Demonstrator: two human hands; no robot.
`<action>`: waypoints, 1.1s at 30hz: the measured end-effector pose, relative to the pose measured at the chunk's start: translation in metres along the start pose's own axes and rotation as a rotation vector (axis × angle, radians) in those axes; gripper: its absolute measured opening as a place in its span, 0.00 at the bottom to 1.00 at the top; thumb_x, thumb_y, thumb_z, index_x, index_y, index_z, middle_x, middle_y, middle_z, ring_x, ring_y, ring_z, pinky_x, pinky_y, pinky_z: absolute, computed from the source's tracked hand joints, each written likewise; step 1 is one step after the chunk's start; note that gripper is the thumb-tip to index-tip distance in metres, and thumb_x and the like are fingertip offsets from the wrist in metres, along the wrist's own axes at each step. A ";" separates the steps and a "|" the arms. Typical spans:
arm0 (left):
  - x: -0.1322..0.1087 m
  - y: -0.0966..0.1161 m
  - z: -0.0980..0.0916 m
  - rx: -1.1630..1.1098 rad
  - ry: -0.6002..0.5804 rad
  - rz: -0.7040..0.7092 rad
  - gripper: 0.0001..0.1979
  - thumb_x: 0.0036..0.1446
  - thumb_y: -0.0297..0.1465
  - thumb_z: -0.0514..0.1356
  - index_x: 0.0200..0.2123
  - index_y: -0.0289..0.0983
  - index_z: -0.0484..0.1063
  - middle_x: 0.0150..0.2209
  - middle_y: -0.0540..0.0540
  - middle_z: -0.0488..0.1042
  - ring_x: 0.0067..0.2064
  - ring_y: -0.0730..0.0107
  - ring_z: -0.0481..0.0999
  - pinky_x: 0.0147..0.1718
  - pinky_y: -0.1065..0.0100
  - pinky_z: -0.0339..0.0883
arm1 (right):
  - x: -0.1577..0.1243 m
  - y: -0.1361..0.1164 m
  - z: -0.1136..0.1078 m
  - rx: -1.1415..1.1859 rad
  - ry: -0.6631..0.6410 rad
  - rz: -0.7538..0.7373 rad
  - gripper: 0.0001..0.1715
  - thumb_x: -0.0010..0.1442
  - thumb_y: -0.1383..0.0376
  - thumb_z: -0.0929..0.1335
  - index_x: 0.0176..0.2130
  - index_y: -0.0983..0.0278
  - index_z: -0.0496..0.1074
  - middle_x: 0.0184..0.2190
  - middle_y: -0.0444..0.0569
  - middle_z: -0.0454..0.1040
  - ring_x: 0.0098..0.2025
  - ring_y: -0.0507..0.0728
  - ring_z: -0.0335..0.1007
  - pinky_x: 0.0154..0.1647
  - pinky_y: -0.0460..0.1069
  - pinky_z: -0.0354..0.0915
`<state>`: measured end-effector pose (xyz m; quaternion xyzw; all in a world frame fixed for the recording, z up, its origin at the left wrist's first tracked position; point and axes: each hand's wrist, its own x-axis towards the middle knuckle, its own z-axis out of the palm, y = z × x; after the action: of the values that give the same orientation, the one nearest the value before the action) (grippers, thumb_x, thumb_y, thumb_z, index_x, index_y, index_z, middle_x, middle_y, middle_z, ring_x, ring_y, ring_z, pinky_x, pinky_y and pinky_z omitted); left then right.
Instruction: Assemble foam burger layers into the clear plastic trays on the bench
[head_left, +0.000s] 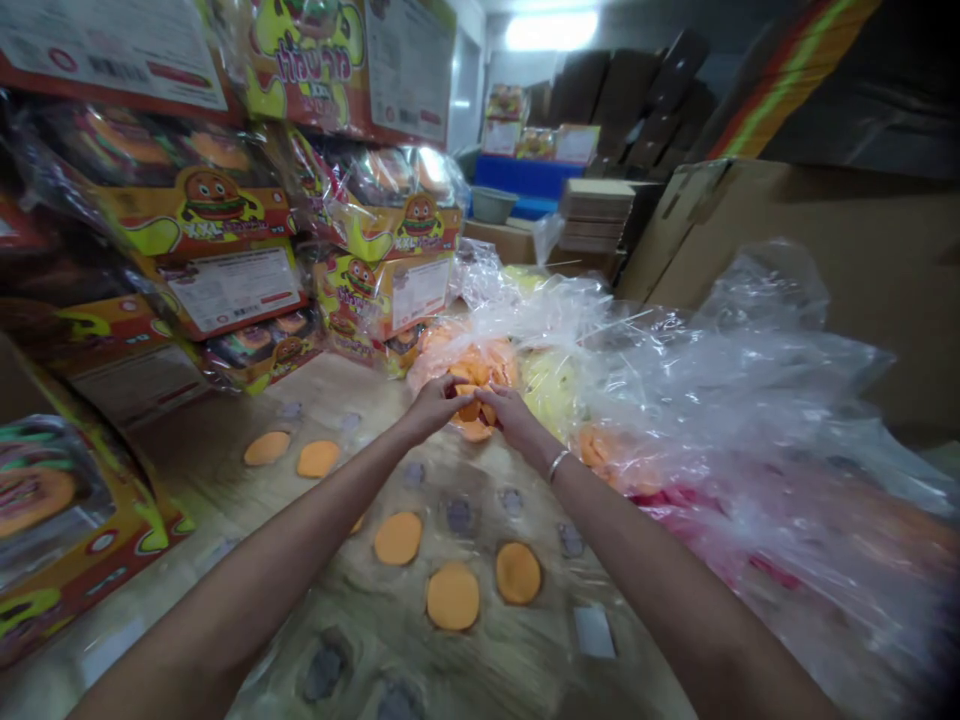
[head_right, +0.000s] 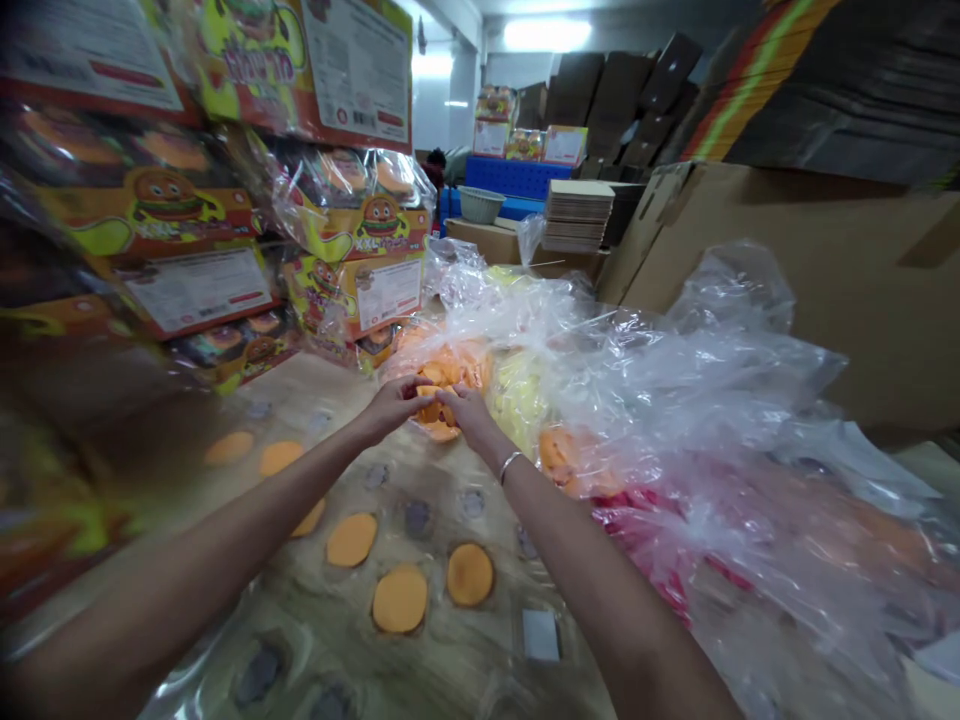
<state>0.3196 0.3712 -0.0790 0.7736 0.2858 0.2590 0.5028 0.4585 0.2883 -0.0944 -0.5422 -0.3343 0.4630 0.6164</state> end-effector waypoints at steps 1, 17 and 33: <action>-0.010 0.003 -0.001 -0.091 -0.015 -0.033 0.25 0.48 0.40 0.63 0.49 0.33 0.70 0.44 0.39 0.76 0.45 0.57 0.76 0.43 0.58 0.70 | -0.008 -0.003 0.002 0.024 -0.022 0.015 0.15 0.45 0.57 0.72 0.26 0.64 0.68 0.18 0.39 0.66 0.19 0.47 0.59 0.19 0.42 0.55; -0.236 0.081 -0.010 -0.647 -0.077 -0.439 0.20 0.44 0.27 0.65 0.45 0.35 0.74 0.42 0.42 0.78 0.40 0.63 0.78 0.43 0.61 0.70 | -0.209 -0.034 0.037 -0.575 -0.370 -0.353 0.08 0.56 0.63 0.69 0.38 0.61 0.74 0.35 0.47 0.70 0.37 0.54 0.66 0.40 0.49 0.61; -0.416 0.043 0.020 0.442 0.319 -0.663 0.07 0.49 0.34 0.58 0.23 0.38 0.69 0.21 0.51 0.71 0.25 0.68 0.69 0.26 0.69 0.56 | -0.314 0.038 0.125 -1.176 -0.647 -0.151 0.07 0.60 0.66 0.65 0.38 0.65 0.72 0.32 0.51 0.76 0.33 0.57 0.71 0.31 0.48 0.57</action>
<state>0.0491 0.0520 -0.0937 0.6792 0.6418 0.1321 0.3306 0.2271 0.0396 -0.0795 -0.5966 -0.7353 0.2990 0.1182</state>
